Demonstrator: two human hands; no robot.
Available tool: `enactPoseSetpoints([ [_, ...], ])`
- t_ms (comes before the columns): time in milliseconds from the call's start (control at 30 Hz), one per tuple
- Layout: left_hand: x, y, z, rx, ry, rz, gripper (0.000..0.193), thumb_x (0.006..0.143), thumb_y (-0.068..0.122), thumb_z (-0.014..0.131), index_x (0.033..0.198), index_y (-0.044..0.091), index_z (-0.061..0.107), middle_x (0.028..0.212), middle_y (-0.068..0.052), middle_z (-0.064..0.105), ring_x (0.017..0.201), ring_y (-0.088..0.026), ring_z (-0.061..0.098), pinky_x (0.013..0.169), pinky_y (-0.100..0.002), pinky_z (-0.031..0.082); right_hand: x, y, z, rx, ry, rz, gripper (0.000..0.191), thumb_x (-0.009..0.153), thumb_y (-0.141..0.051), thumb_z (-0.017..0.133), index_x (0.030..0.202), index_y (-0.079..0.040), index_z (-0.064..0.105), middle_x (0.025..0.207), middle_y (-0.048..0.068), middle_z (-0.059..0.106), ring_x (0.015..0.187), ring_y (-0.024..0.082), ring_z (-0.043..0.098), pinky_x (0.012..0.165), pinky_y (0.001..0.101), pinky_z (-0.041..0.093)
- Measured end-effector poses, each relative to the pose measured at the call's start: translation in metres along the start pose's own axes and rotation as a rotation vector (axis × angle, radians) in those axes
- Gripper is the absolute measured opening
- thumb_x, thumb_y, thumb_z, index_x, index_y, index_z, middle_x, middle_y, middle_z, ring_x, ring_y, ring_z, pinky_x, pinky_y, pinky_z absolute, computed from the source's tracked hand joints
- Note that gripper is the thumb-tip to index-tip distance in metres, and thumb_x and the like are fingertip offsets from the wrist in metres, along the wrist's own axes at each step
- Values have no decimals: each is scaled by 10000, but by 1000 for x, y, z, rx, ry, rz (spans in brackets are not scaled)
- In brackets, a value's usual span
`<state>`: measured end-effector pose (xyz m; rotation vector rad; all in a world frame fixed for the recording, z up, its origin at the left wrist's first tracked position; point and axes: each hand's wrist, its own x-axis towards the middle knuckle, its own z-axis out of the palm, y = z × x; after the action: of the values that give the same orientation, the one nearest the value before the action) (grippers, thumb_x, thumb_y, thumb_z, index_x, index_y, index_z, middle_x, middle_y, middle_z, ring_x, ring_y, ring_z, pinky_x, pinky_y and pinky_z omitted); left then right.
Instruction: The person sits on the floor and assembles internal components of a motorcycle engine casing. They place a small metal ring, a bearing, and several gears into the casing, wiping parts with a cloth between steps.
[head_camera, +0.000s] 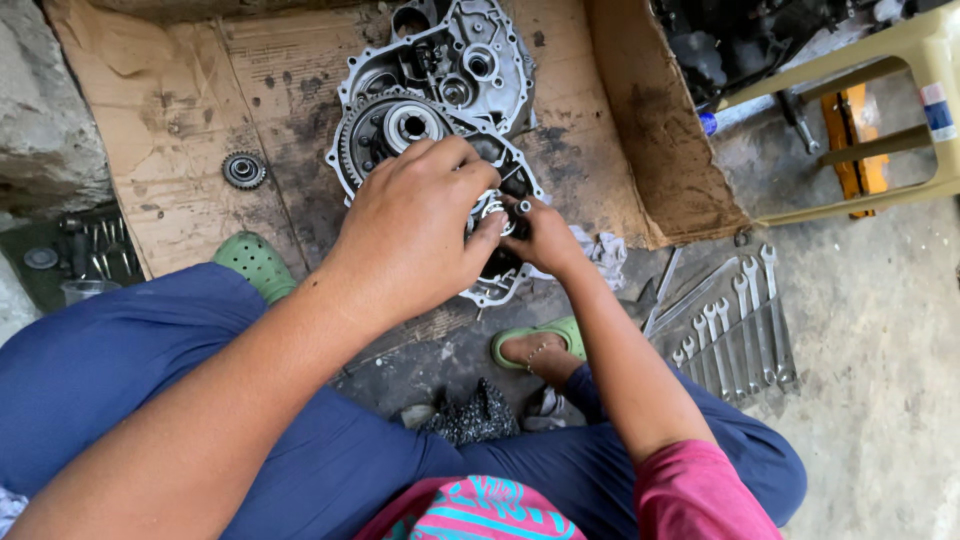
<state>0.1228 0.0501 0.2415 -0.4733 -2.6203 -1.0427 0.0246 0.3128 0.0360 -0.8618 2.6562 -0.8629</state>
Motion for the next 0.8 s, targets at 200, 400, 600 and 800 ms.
enactPoseSetpoints([
  [200, 0, -1, 2, -1, -54, -20, 247, 859, 236, 747, 984, 25, 716, 1008, -145, 650, 997, -351, 628, 841, -488, 505, -11, 4, 13, 39, 138, -29, 592, 788, -149, 811, 1345, -48, 640, 1170, 211, 692, 1050, 398, 678, 917, 437, 539],
  [400, 6, 3, -1, -12, -54, -11, 255, 851, 225, 747, 997, 19, 709, 997, -137, 646, 970, -339, 630, 831, -483, 506, -21, 6, 38, 66, 283, 72, 476, 823, -153, 819, 1264, -48, 672, 1121, 187, 705, 1027, 378, 684, 892, 414, 548],
  [600, 8, 6, -5, 6, -77, -15, 256, 853, 232, 751, 988, 21, 702, 993, -141, 640, 981, -350, 628, 823, -493, 500, -25, 14, 38, 136, 279, 86, 504, 833, -156, 822, 1290, -27, 650, 1133, 186, 691, 1040, 366, 679, 907, 409, 541],
  [800, 9, 1, 0, 7, -74, 18, 252, 869, 224, 744, 1009, 18, 703, 1009, -149, 641, 995, -355, 629, 838, -502, 502, -25, 18, 41, 75, 308, 30, 481, 816, -161, 850, 1235, -17, 662, 1122, 190, 689, 1035, 369, 648, 916, 430, 532],
])
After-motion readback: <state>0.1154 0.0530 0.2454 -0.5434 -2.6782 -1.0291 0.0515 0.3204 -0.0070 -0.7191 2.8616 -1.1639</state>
